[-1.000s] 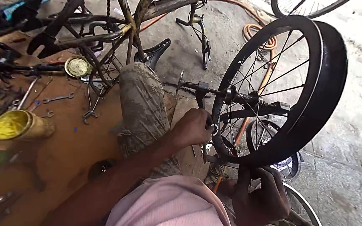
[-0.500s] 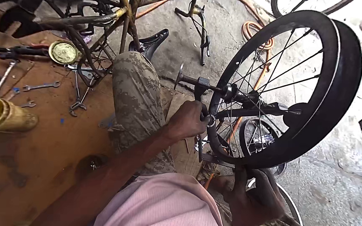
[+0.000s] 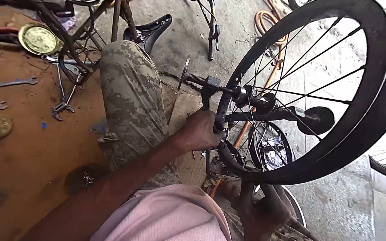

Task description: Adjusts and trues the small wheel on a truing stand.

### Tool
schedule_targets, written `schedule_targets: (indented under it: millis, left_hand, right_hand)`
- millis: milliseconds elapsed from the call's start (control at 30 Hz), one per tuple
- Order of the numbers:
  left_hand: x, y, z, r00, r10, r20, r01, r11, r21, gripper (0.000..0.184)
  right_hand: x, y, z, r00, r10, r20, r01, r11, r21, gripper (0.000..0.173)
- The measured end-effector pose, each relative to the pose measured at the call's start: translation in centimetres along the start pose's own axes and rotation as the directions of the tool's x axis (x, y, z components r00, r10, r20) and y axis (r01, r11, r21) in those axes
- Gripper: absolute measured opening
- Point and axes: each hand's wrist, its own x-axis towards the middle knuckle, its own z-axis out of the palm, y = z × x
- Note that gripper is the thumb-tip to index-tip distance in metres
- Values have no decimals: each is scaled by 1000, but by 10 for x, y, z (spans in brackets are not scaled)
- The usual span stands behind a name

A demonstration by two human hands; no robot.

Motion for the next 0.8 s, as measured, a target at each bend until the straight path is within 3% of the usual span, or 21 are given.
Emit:
schedule_targets:
  millis: [167, 233, 400, 467, 600, 700, 800]
  left_hand:
    - [11, -5, -4, 973, 19, 229, 26, 981, -191, 21]
    - [15, -4, -5, 958, 39, 286, 12, 985, -175, 22]
    - [20, -2, 4, 962, 108, 249, -80, 990, -120, 12]
    - [17, -5, 3, 962, 125, 244, -123, 992, -23, 10]
    - [16, -2, -3, 940, 139, 311, -152, 988, 18, 9]
    - [19, -4, -10, 912, 159, 379, -137, 987, -85, 20]
    - [18, -1, 2, 976, 74, 204, -88, 994, 58, 35]
  right_hand:
    - [0, 2, 0, 1000, -15, -25, 15, 1000, 11, 17]
    - [1, 1, 0, 999, -21, -26, 21, 1000, 6, 17]
    - [4, -1, -1, 999, -20, -35, 21, 1000, 17, 20]
    - [6, -2, -2, 999, -21, -40, 23, 999, 33, 19]
    - [9, -5, -1, 998, -47, -47, 49, 998, 50, 18]
    - [8, -2, -2, 999, -40, -22, 41, 997, 61, 18]
    - [2, 0, 3, 1000, -4, -22, 4, 999, 42, 17]
